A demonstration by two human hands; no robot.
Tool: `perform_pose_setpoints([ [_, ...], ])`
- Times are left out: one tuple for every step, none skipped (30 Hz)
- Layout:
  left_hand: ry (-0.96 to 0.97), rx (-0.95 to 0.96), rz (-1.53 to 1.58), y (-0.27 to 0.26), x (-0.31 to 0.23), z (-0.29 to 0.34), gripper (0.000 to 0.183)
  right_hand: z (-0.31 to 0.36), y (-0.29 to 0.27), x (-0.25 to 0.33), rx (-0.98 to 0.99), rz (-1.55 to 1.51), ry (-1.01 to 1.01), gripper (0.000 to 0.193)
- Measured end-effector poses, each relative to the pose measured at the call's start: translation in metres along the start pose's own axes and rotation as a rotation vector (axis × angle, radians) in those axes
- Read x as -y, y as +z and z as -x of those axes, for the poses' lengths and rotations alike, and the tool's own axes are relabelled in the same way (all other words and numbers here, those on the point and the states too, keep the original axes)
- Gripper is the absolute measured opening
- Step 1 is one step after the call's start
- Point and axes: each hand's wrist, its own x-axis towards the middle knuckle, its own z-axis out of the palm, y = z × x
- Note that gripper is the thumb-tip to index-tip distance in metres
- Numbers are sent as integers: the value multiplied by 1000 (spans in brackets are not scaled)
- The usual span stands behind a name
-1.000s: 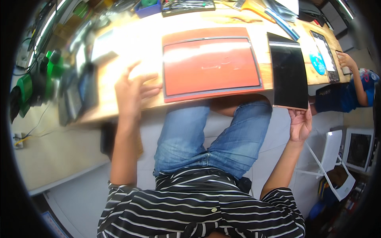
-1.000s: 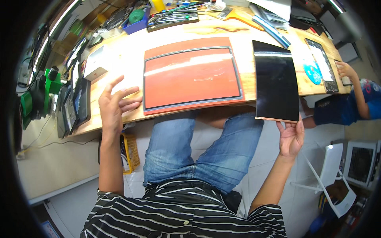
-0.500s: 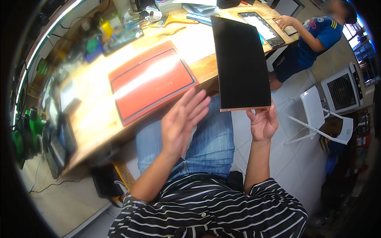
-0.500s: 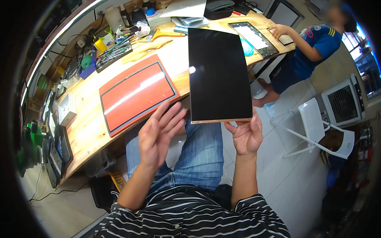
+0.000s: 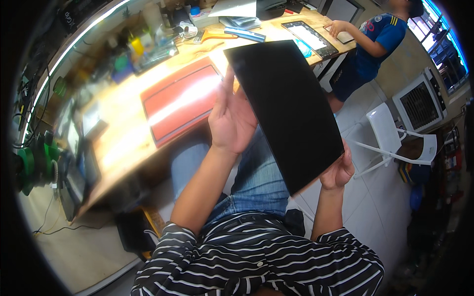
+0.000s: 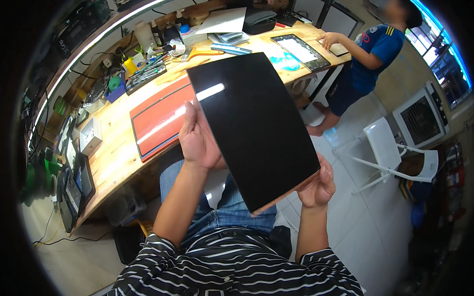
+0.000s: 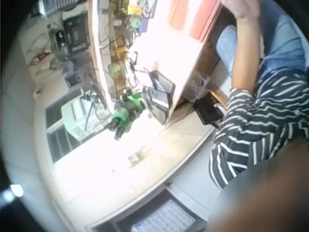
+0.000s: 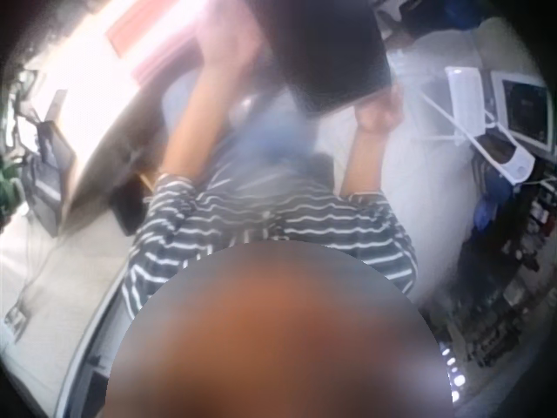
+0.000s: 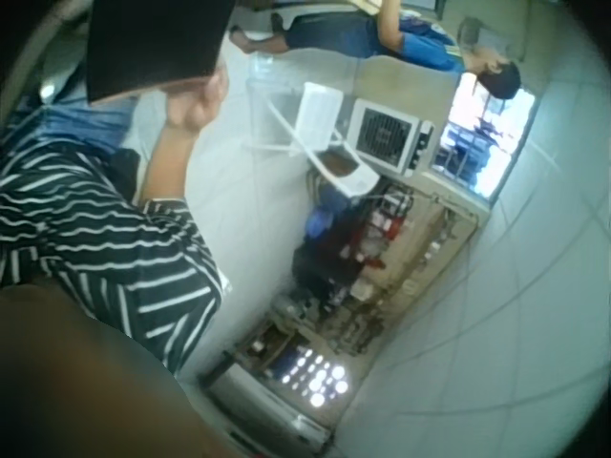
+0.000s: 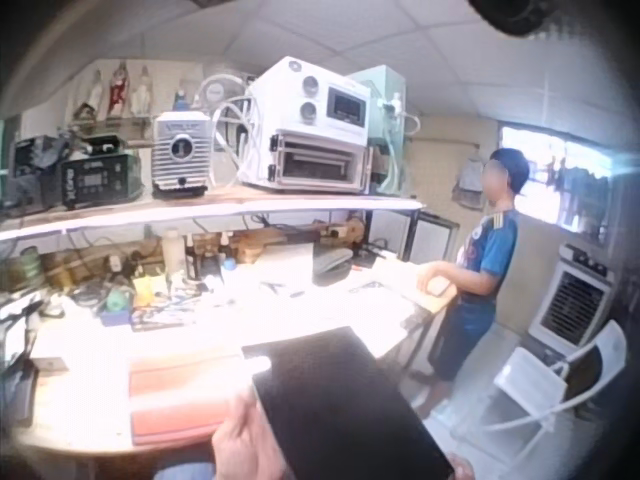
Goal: The person cleans a tablet screen with a cloth, aligns and attaches a frame, places the screen assembly onto a red mat, and uses a laminating machine to press the assembly. The person handles the tablet, frame, and mat throughout.
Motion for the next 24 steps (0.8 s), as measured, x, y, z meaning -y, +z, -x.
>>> perform_pose_setpoints([
  [25,-70,-45,0,-1,-2,55,1,1,2,0,-1,7,53],
  [79,4,-71,0,0,-3,54,1,3,3,11,-2,15,53],
  [145,25,-139,0,0,-4,53,2,5,3,5,19,28,54],
  [200,65,-207,1,1,-4,52,2,8,4,10,40,38,54],
  [210,147,-150,2,1,-4,55,2,12,5,18,61,44,55],
  [221,139,-165,3,1,-3,55,2,16,5,-17,98,32,55],
  [228,141,-185,4,1,-3,56,3,20,5,-51,136,16,56],
  [233,142,-205,5,0,-2,57,3,25,5,-71,166,3,56],
  [235,178,-118,6,0,-2,57,3,28,5,-127,195,-40,51],
  [256,165,-160,8,0,-1,56,2,30,5,-167,217,-79,47],
  [275,151,-200,9,0,0,56,1,31,6,-265,254,-111,42],
  [290,145,-240,10,1,1,55,-1,30,8,-161,238,-161,38],
  [293,123,-239,12,2,2,53,-3,28,10,-116,236,-202,34],
  [307,101,-254,13,4,3,53,-5,26,12,-73,233,-236,30],
  [321,94,-271,15,6,4,53,-7,24,15,-35,269,-286,26],
  [325,79,-291,17,8,4,53,-9,22,19,-3,305,-331,22],
  [334,84,-252,20,9,5,51,-10,22,23,62,345,-369,18],
  [373,37,-421,23,10,5,50,-12,23,26,-64,496,-461,17],
  [389,7,-484,26,11,5,50,-14,25,29,-160,650,-543,17],
  [402,-18,-522,28,12,5,49,-16,28,30,-182,771,-610,18],
  [420,-80,-621,31,13,4,48,-19,32,31,-335,867,-687,17],
  [438,-132,-719,34,12,3,47,-23,36,30,-415,928,-752,17],
  [462,-186,-816,36,12,1,46,-28,41,29,-482,967,-811,17],
  [462,-221,-847,38,12,-1,46,-36,43,26,-435,1073,-949,16],
])
